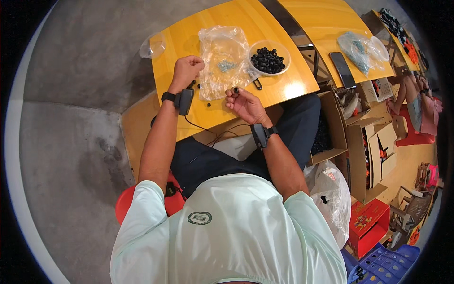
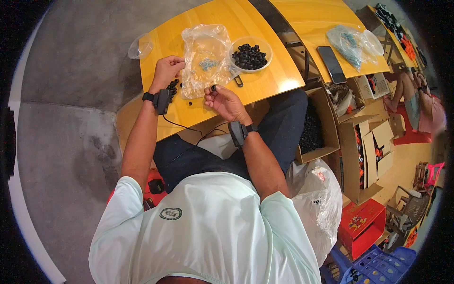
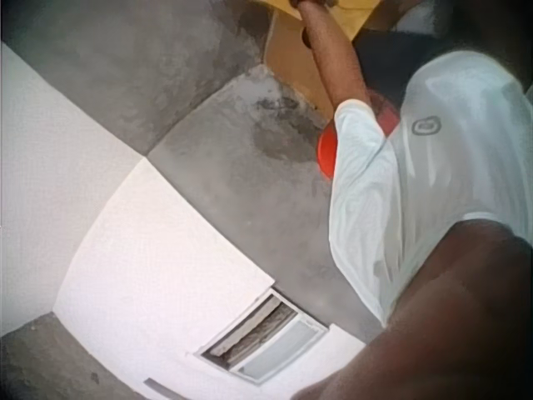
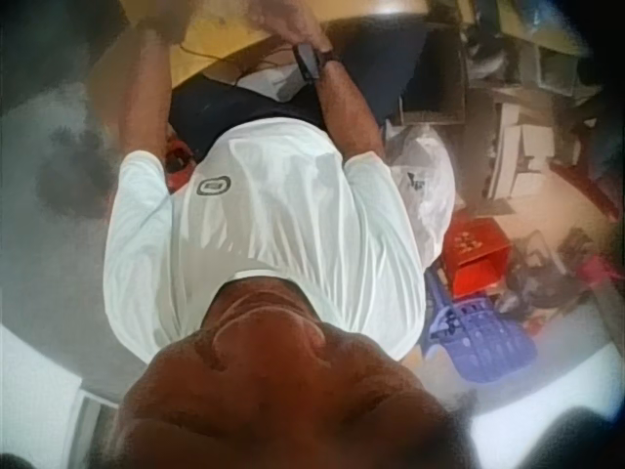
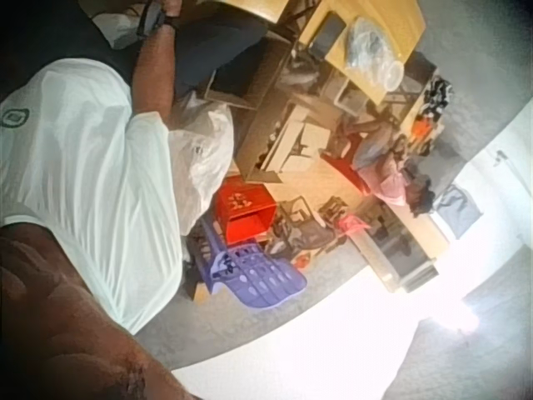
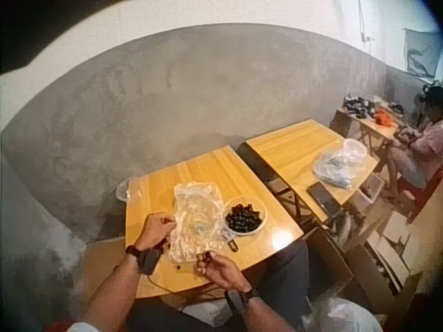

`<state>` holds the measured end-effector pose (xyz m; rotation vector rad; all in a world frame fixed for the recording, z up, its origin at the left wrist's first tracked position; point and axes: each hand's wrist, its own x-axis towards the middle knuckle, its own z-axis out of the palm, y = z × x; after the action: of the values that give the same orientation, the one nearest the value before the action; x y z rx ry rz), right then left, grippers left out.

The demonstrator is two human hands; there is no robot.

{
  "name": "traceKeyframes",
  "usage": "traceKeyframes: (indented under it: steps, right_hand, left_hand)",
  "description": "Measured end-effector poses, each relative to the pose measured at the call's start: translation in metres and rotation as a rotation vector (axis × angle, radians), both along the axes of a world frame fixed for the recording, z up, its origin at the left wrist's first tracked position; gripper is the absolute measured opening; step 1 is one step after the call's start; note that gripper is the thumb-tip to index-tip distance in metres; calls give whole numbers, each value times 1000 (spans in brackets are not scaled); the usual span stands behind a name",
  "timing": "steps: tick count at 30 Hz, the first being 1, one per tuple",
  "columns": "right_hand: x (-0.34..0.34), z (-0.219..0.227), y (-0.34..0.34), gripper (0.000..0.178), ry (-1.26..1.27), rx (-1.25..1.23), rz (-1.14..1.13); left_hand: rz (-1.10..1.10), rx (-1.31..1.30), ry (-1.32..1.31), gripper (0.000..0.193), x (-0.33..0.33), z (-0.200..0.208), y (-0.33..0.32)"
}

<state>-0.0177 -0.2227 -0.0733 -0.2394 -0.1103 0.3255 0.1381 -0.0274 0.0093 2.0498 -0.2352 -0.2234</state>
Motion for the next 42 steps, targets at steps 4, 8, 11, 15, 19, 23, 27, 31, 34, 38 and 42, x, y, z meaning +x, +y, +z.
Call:
traceKeyframes:
  steps: [4, 8, 11, 15, 19, 23, 27, 31, 34, 38, 42]
  right_hand:
    - [1, 1, 2, 21, 14, 2, 5]
    - [0, 0, 2, 21, 30, -12, 2]
    - [1, -2, 2, 21, 2, -4, 7]
    - [2, -7, 1, 17, -7, -4, 13]
    - [3, -7, 1, 17, -9, -4, 8]
    - [3, -8, 1, 17, -20, 0, 9]
    - [3, -6, 2, 17, -20, 4, 15]
    - [1, -1, 3, 22, 35, -33, -16]
    - [0, -1, 2, 22, 30, -28, -13]
    - [-1, 0, 3, 22, 31, -25, -8]
    - [0, 1, 3, 22, 27, -27, -9]
  left_hand:
    - [-2, -120, 65, 18, -8, 4, 6]
    - [-15, -165, 83, 20, -22, -1, 4]
    - [-46, -184, 68, 21, -31, -2, 1]
    - [-65, -201, 52, 20, -41, -1, 1]
    - [-100, -206, 15, 18, -53, 0, -2]
    - [-115, -197, 19, 17, -62, 1, -6]
    - [-130, -205, 15, 17, -67, -6, -7]
    - [-108, -157, -19, 19, -69, -6, -12]
    - [-52, -123, -61, 22, -64, -6, -15]
    - [-41, -84, -34, 24, -58, -13, -16]
    - [-79, 174, -338, 23, -47, -21, -12]
